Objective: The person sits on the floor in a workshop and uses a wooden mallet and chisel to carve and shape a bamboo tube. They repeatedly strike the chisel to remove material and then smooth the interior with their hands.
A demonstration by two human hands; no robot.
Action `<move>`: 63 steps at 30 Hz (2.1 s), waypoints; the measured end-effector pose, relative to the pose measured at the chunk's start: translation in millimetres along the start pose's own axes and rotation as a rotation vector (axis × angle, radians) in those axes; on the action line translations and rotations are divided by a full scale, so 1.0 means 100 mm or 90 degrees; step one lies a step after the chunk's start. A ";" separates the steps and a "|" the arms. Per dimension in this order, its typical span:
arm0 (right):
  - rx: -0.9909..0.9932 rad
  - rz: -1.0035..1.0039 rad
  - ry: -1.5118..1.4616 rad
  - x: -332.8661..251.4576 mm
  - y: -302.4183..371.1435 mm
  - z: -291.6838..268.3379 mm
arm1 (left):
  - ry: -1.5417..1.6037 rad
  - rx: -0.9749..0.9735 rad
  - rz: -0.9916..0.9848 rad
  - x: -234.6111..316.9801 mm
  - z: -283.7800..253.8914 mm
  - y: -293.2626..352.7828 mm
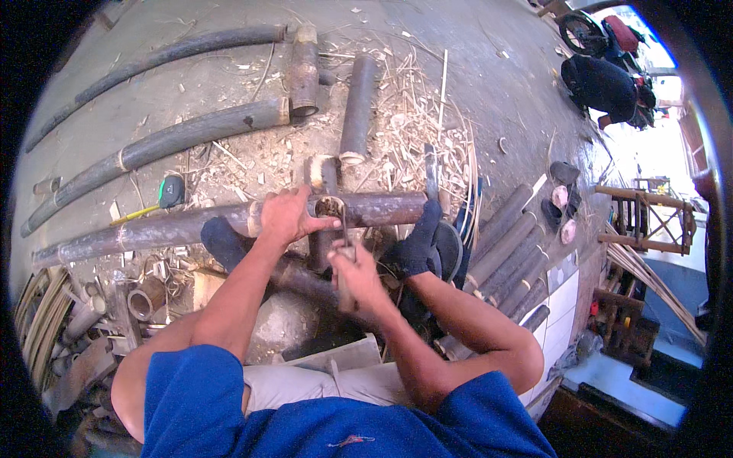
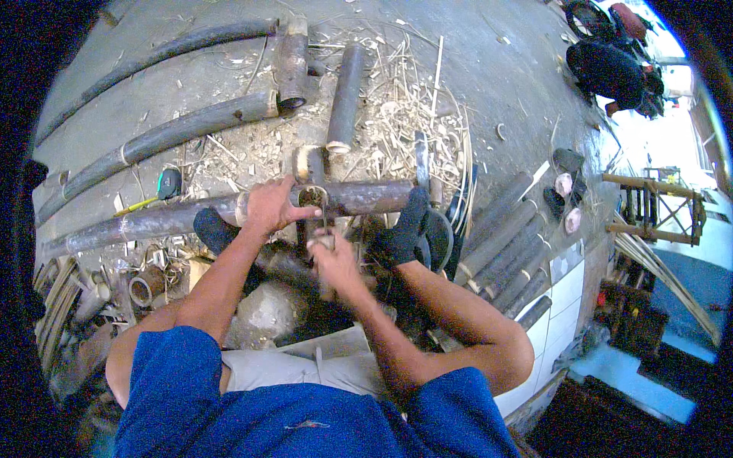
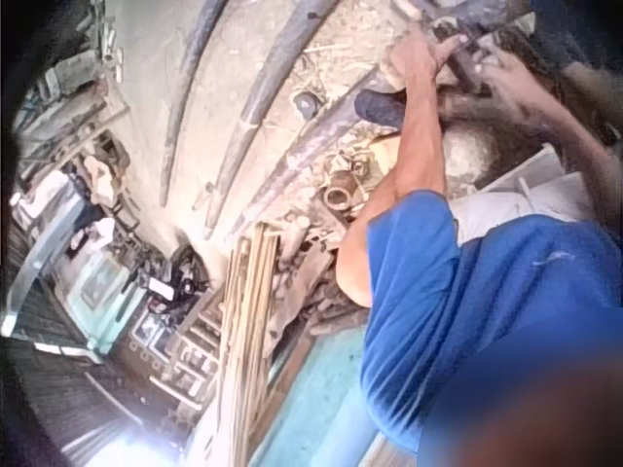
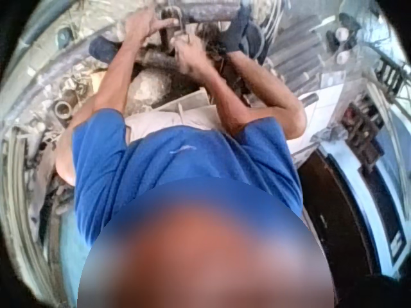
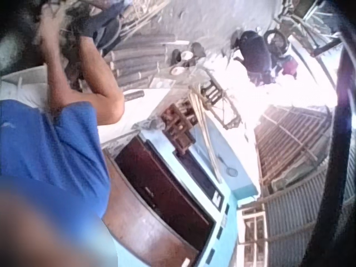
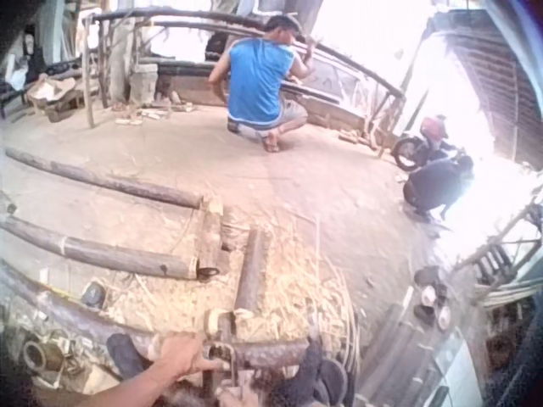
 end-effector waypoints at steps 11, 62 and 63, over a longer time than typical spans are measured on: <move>0.151 0.027 -0.090 0.30 -0.15 0.31 | -0.010 -0.044 -0.020 0.01 -0.03 -0.02; -0.071 0.178 -0.377 -0.16 -0.28 0.76 | -0.078 0.083 0.124 -0.41 0.14 0.02; -0.065 0.162 -0.370 -0.13 -0.27 0.75 | -0.073 0.060 0.114 -0.39 0.15 0.03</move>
Point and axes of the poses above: each hand's wrist, its own y-axis away from the middle knuckle, its own z-axis out of the palm, x = y × z, the point moved 5 cm from there along -y, towards the middle knuckle, and after that the axes turned 6 degrees about z, right-handed, at the moved point
